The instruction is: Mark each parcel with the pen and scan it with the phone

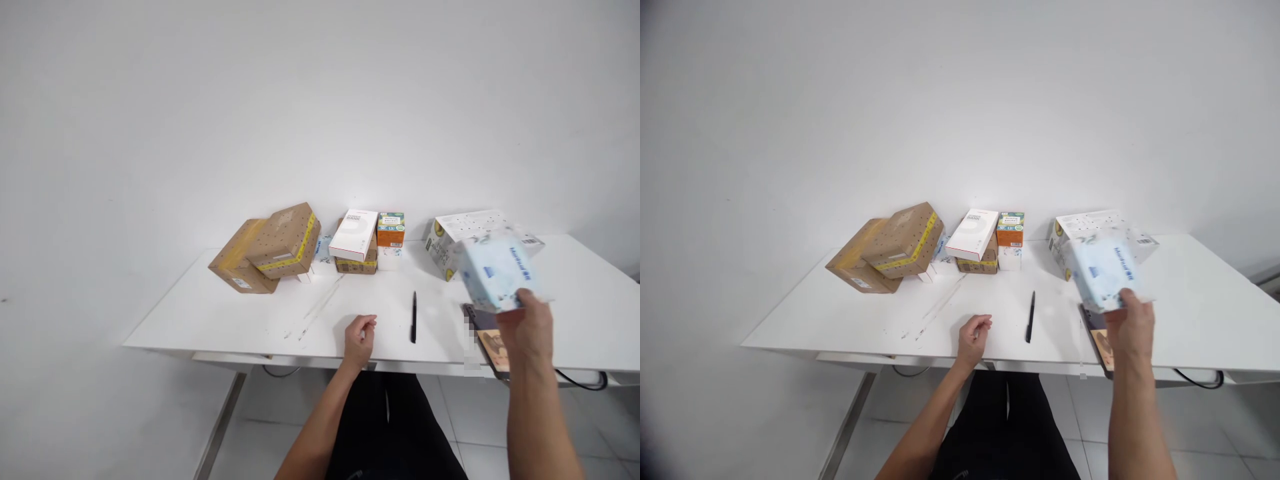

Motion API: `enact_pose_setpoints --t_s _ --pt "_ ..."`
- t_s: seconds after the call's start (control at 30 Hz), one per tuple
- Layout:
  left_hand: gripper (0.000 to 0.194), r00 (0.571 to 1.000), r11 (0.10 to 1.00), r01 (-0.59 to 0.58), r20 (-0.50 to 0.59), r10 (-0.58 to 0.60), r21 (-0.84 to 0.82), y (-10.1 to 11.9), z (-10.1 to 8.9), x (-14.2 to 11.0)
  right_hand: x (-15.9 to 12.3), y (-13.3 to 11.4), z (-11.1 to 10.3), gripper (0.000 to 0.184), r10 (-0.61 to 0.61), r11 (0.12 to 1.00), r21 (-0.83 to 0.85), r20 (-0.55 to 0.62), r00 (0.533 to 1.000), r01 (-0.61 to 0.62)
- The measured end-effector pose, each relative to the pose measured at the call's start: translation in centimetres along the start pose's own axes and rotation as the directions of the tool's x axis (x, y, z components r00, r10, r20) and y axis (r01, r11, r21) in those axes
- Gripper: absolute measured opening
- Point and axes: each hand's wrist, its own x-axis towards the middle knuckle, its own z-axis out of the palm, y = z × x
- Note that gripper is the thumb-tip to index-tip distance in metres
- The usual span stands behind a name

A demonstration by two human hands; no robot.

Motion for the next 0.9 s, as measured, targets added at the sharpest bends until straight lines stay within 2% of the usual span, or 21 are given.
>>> enact_pose_setpoints --t_s 0.1,0.13,0.17,0.2,0.27,0.33,0.37,0.4,0.47,0.53,0.6,0.7,0.73,0.8,0.9 --pt "0.026 0.991 0.994 0.063 -0.115 -0.073 -0.089 -0.2 -0.1 0.0 -4.2 1.1 0.8 0.050 0.170 0.985 -0.059 0.214 0.962 -0.161" --pt "0.029 0.978 0.986 0.081 -0.179 -0.107 -0.149 -0.2 -0.1 0.0 -5.5 1.6 1.3 0.053 0.167 0.983 -0.133 0.324 0.931 -0.130" --pt "0.033 0.958 0.972 0.086 -0.251 -0.141 -0.217 -0.2 -0.2 0.0 -6.8 2.2 1.8 0.053 0.116 0.981 -0.193 0.432 0.895 -0.034" --pt "0.037 0.930 0.957 0.078 -0.325 -0.171 -0.280 -0.3 -0.2 0.0 -7.9 2.8 2.4 0.053 0.045 0.969 -0.227 0.544 0.838 0.095" --pt "0.044 0.879 0.939 0.037 -0.436 -0.194 -0.343 -0.3 -0.2 0.0 -9.5 4.0 3.6 0.054 -0.083 0.909 -0.220 0.738 0.669 0.355" --pt "0.048 0.862 0.941 0.023 -0.470 -0.189 -0.336 -0.2 -0.3 0.0 -10.3 5.2 4.5 0.056 -0.118 0.838 -0.194 0.848 0.517 0.510" --pt "0.048 0.865 0.946 0.030 -0.466 -0.186 -0.322 -0.2 -0.3 0.0 -10.5 5.7 4.7 0.057 -0.110 0.814 -0.194 0.874 0.473 0.548" --pt "0.049 0.872 0.952 0.041 -0.454 -0.182 -0.303 -0.2 -0.4 0.0 -10.7 6.1 4.8 0.057 -0.095 0.798 -0.203 0.888 0.450 0.568" --pt "0.050 0.884 0.963 0.060 -0.434 -0.173 -0.262 0.0 -0.4 0.1 -10.9 6.5 4.6 0.059 -0.062 0.789 -0.235 0.888 0.455 0.567" --pt "0.052 0.893 0.970 0.069 -0.418 -0.164 -0.233 0.1 -0.4 0.1 -11.2 6.4 4.1 0.062 -0.029 0.799 -0.282 0.864 0.503 0.531" --pt "0.052 0.903 0.972 0.074 -0.399 -0.160 -0.222 0.2 -0.4 0.1 -11.6 6.1 3.7 0.063 0.010 0.812 -0.354 0.804 0.595 0.464" --pt "0.050 0.904 0.976 0.080 -0.397 -0.157 -0.204 0.4 -0.3 0.0 -12.6 5.7 3.6 0.055 0.106 0.820 -0.491 0.635 0.765 0.294" --pt "0.048 0.904 0.977 0.086 -0.397 -0.158 -0.194 0.4 -0.3 0.0 -12.8 5.6 3.8 0.054 0.144 0.817 -0.526 0.583 0.799 0.236" --pt "0.045 0.903 0.977 0.100 -0.396 -0.170 -0.191 0.3 -0.3 0.0 -13.1 5.3 4.2 0.053 0.204 0.809 -0.566 0.525 0.826 0.160" --pt "0.039 0.890 0.962 0.102 -0.408 -0.202 -0.254 0.0 -0.5 -0.1 -13.1 4.8 4.7 0.050 0.196 0.830 -0.534 0.548 0.813 0.160"
